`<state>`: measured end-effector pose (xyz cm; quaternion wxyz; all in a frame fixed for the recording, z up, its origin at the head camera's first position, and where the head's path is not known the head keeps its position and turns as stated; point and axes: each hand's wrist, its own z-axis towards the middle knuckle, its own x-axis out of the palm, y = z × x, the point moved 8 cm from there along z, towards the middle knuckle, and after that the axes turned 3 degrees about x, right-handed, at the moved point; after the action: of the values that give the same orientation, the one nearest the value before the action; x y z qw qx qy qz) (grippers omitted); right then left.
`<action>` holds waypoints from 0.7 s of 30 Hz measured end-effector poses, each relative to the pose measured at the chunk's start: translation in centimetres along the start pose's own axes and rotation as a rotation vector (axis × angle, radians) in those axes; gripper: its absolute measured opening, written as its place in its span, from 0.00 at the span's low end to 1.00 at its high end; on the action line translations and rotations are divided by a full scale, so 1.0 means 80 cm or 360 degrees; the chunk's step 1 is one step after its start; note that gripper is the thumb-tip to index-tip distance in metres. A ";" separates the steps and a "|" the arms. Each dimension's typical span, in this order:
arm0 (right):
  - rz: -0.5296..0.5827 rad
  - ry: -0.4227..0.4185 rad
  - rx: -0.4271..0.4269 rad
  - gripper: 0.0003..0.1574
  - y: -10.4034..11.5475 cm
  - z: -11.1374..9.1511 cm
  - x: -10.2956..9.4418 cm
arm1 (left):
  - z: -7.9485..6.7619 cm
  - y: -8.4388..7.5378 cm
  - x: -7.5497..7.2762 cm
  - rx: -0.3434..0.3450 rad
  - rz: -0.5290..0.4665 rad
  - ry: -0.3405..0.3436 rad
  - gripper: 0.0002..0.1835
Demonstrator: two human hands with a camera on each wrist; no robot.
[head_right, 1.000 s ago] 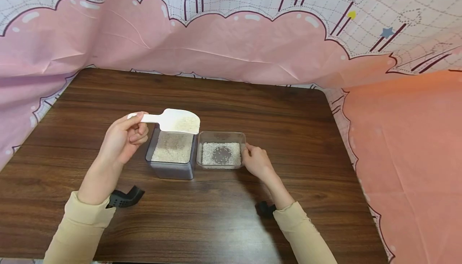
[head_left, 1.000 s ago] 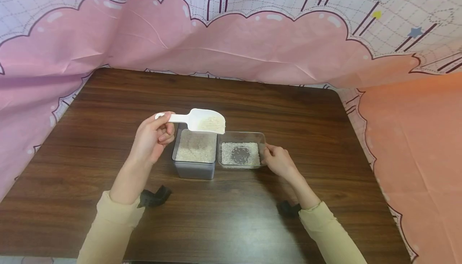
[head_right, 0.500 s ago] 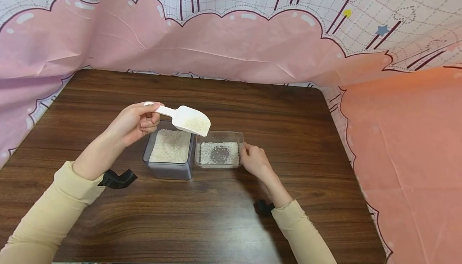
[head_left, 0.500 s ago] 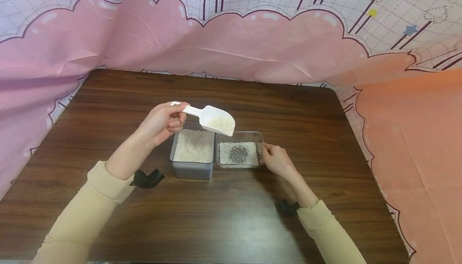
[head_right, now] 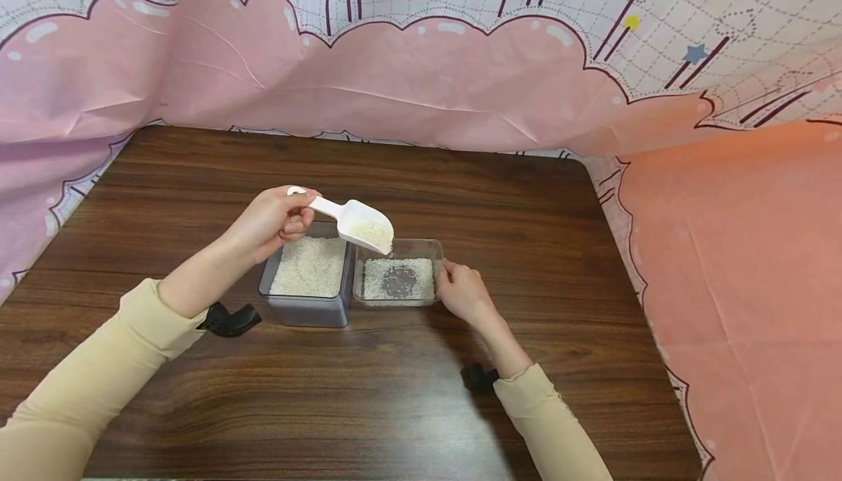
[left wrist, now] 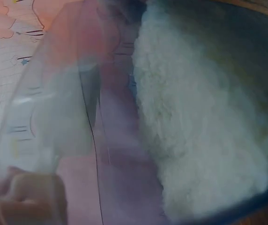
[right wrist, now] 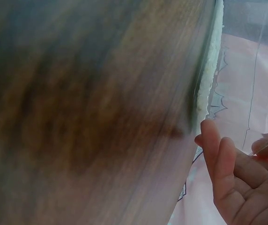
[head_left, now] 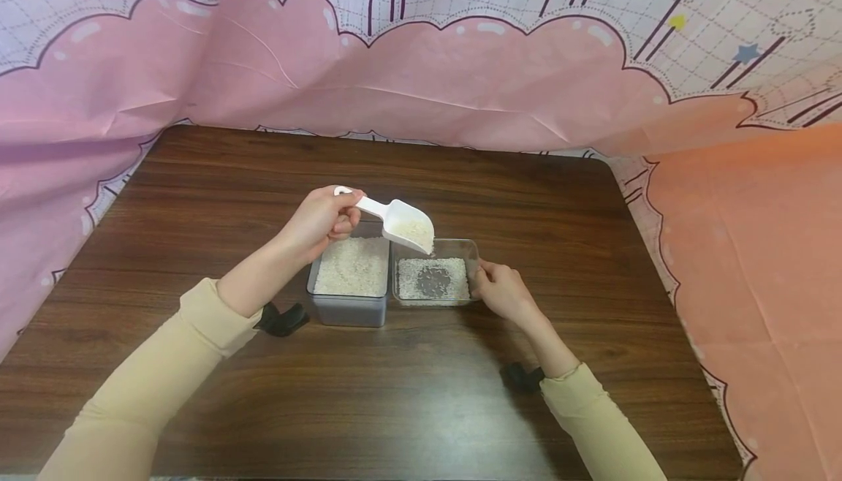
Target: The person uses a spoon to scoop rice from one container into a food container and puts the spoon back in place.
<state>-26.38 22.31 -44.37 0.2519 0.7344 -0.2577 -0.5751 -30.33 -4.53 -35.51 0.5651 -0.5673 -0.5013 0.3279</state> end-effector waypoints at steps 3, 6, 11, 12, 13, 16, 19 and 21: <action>-0.0004 0.0000 -0.0003 0.29 0.000 0.000 0.000 | 0.003 -0.003 0.002 0.0027 0.0074 -0.0026 0.11; -0.0009 0.0002 -0.0003 0.29 0.001 -0.001 0.000 | 0.004 -0.007 0.005 0.0060 0.0149 -0.0047 0.12; -0.0017 0.0004 -0.0004 0.29 0.001 0.000 0.000 | 0.005 -0.015 0.011 0.0116 0.0311 -0.0049 0.10; -0.0018 0.0002 -0.0005 0.29 0.001 0.000 0.000 | 0.005 -0.016 0.013 0.0128 0.0339 -0.0044 0.10; -0.0022 0.0001 -0.0008 0.29 0.001 0.000 0.000 | 0.004 -0.018 0.015 0.0140 0.0371 -0.0037 0.11; -0.0029 -0.0003 -0.0007 0.28 0.000 0.001 0.000 | 0.004 -0.023 0.020 0.0185 0.0484 -0.0033 0.12; -0.0033 0.0006 -0.0012 0.29 0.001 0.001 0.000 | 0.002 -0.028 0.024 0.0240 0.0655 -0.0068 0.12; -0.0027 0.0013 -0.0004 0.29 0.001 0.000 0.000 | 0.001 -0.032 0.026 0.0284 0.0798 -0.0098 0.12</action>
<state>-26.41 22.27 -44.31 0.2489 0.7385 -0.2497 -0.5747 -30.34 -2.90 -32.67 0.4986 -0.6114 -0.3312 0.5176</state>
